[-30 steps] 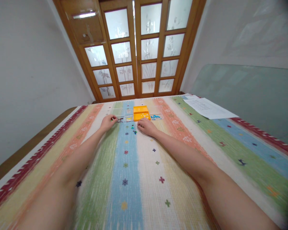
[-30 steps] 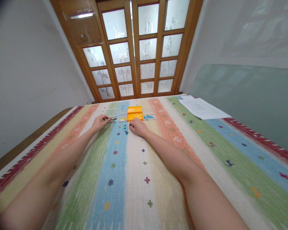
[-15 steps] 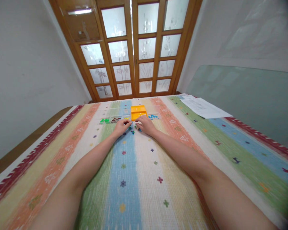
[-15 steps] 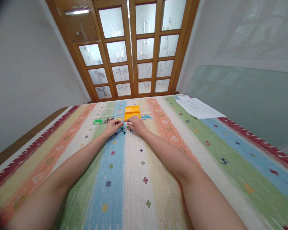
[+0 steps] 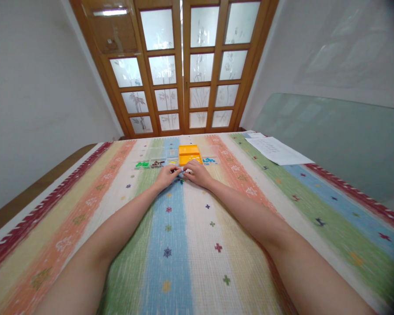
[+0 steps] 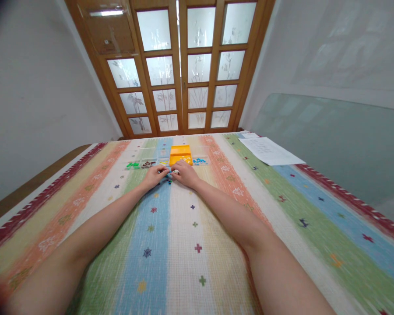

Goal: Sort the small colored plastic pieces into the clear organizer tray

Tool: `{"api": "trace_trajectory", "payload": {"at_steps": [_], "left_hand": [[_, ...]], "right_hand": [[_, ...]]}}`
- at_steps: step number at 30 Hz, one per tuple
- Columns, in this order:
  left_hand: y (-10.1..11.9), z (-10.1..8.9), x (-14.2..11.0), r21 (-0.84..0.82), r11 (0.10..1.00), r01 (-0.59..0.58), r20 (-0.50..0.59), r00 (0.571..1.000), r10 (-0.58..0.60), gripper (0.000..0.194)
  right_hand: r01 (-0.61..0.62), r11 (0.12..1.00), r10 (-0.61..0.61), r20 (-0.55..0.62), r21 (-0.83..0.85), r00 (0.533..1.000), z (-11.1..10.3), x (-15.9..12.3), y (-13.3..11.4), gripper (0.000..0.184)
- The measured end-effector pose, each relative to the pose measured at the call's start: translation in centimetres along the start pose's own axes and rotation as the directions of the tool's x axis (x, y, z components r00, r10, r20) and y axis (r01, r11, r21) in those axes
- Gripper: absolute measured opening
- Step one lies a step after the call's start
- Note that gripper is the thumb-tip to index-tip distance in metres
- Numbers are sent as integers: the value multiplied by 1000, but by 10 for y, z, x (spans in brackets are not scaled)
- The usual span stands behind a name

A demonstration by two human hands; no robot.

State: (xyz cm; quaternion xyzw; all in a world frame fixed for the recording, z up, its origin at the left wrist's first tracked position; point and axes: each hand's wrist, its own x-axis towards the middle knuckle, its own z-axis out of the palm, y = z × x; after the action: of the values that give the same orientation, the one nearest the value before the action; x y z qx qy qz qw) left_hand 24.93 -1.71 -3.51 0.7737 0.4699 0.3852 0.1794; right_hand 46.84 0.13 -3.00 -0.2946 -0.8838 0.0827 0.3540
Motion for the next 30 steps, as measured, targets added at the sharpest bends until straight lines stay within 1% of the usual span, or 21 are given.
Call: {"api": "trace_trajectory", "payload": {"at_steps": [2,4,5,7,9,11,13,17,19,21,22,26,30], "left_hand": [[-2,-4,-1,46,999,4,-6,1000,-3,27],[-7,-10,-2,125,992,-9,-18,1000,12,24],[-9,-13,-2,171,985,-20,-16,1000,24,21],[-15,-19,-3,253,966,-44,4,999,44,20],[-20,-23,-5,304,950,-70,54,997,57,23],[-23,-23,-6,326,939,-106,113,991,73,26],[-23,-22,-6,335,932,-141,157,983,92,27],[-18,-20,-7,332,932,-145,167,981,94,24],[-16,-20,-8,328,935,-137,164,983,86,21],[-15,-20,-8,329,934,-138,163,983,88,19],[-15,-20,-8,329,934,-143,162,982,93,18],[-18,-20,-7,306,943,-133,143,985,92,15],[-23,-18,-6,262,962,-69,128,991,36,14]], "right_hand": [[-10,1000,9,-36,-6,999,-2,1,4,10],[-48,999,46,-88,-22,995,-8,2,11,8],[-76,996,71,-114,-37,991,-12,2,17,7],[-170,983,152,-197,-76,969,-22,2,29,9],[-281,954,243,-276,-107,930,-34,0,44,11],[-361,923,299,-342,-133,891,-44,-4,58,12],[-447,881,364,-384,-153,848,-51,-9,70,14],[-626,752,515,-408,-206,753,-52,-18,83,18],[-665,707,547,-410,-241,730,-50,-21,85,19],[-673,689,554,-402,-269,729,-47,-21,86,20],[-667,691,552,-392,-278,736,-46,-21,85,20],[-614,734,523,-335,-289,783,-41,-17,80,20],[-559,779,473,-320,-285,821,-33,-14,73,19]]}}
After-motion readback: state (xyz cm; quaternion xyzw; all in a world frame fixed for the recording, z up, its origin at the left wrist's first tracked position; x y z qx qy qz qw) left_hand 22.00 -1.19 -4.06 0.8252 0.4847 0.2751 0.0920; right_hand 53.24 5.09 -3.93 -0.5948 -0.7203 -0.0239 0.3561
